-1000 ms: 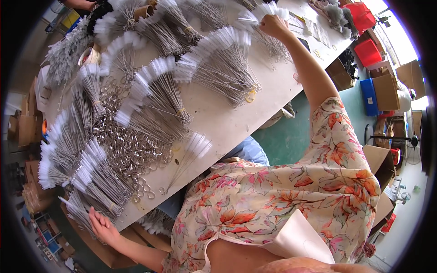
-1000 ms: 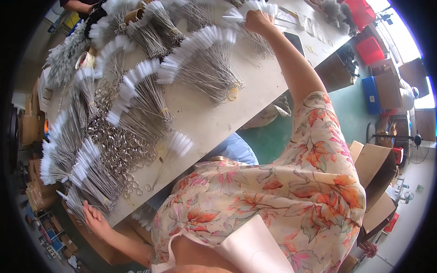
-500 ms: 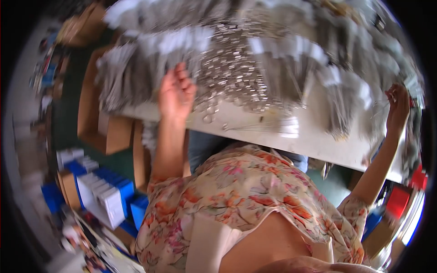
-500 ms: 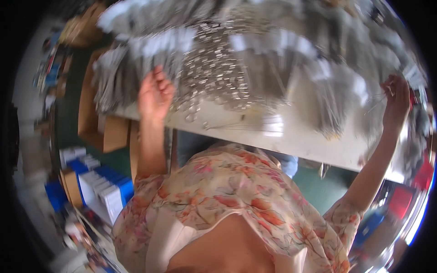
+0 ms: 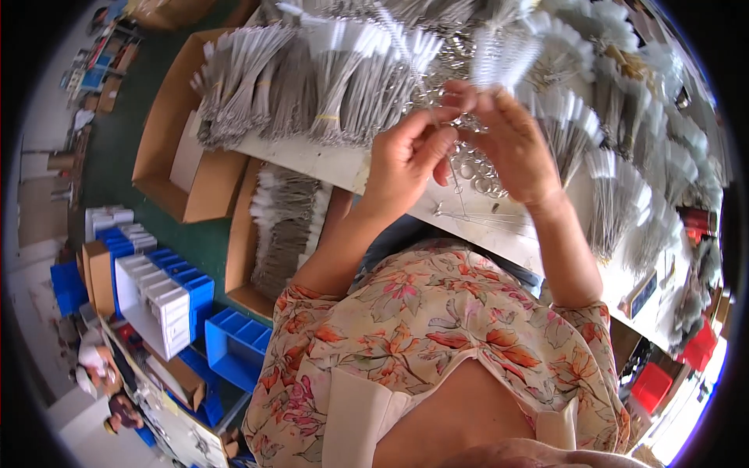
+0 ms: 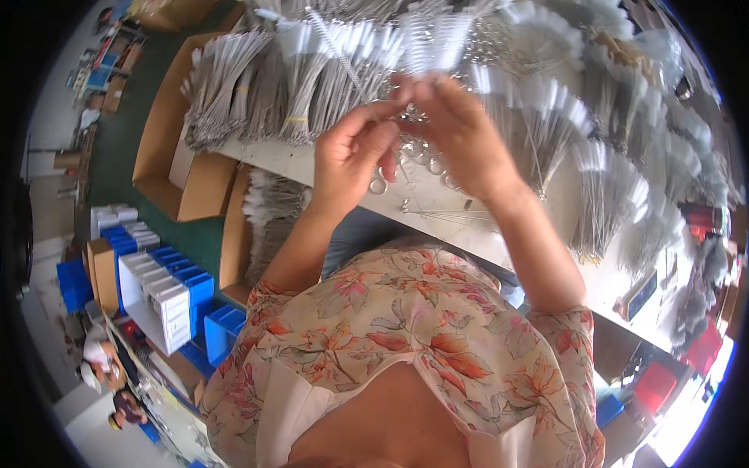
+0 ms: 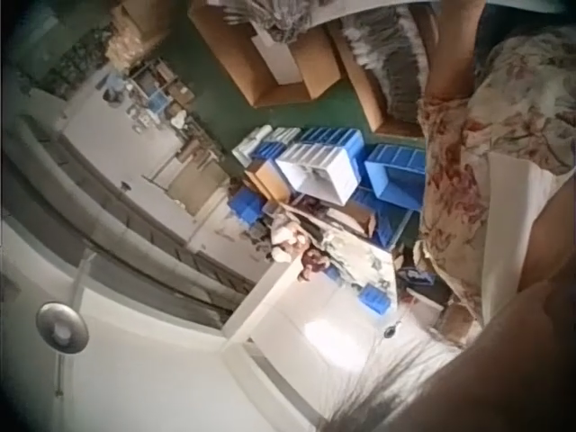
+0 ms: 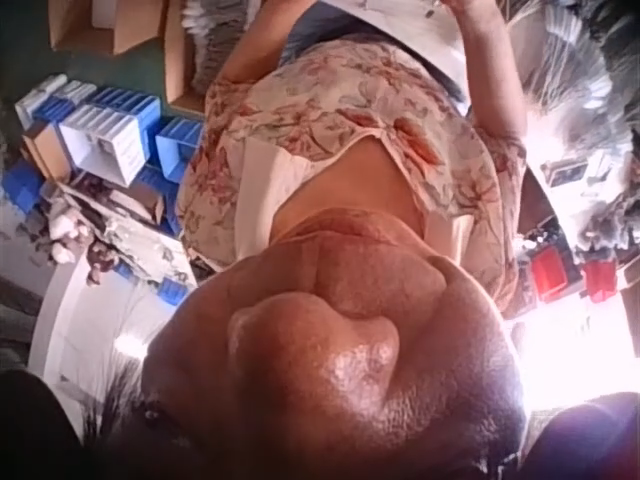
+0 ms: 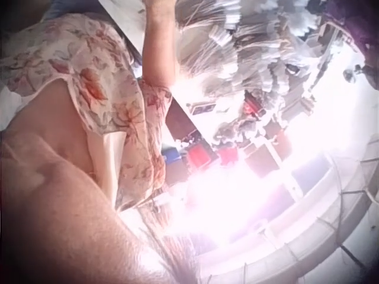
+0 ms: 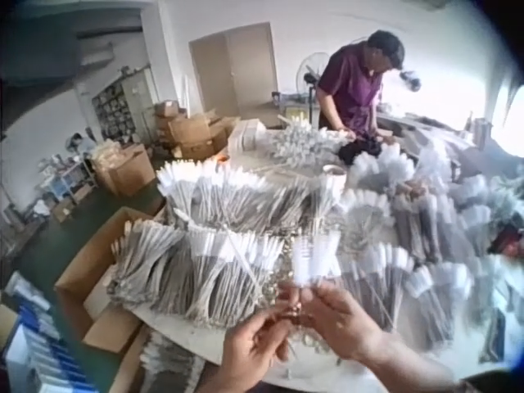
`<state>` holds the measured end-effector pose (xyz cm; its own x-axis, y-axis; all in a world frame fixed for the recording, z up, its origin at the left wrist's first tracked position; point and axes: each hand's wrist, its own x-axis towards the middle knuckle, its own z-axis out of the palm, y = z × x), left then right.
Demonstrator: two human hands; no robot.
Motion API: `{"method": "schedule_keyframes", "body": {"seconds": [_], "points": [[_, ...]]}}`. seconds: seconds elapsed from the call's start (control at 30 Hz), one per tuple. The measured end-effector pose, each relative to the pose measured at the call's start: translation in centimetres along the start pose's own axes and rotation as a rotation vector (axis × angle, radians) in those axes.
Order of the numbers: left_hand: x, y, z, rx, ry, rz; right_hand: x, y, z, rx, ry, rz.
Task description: Attaching metal rings to the stems of white brushes.
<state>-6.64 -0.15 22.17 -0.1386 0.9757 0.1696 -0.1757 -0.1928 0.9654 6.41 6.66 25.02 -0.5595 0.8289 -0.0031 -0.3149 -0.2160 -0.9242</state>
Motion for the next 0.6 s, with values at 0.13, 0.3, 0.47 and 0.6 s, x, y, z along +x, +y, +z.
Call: {"method": "schedule_keyframes", "body": {"seconds": [0.13,0.3,0.47,0.6], "points": [[1.7,-1.4,1.7,0.135,-0.040,0.045,-0.8,1.0,0.1,-0.204,-0.001,0.110],[4.0,-1.6,1.9,0.321,0.049,0.632,-3.0,-0.2,-3.4,-0.391,0.298,-0.296],[2.7,-3.0,6.8,0.153,-0.044,0.659,-4.3,0.7,-4.7,0.305,0.316,-0.011],[2.5,-3.3,6.8,0.569,-0.273,0.928,-5.1,0.4,-5.8,0.709,0.303,-0.106]]}}
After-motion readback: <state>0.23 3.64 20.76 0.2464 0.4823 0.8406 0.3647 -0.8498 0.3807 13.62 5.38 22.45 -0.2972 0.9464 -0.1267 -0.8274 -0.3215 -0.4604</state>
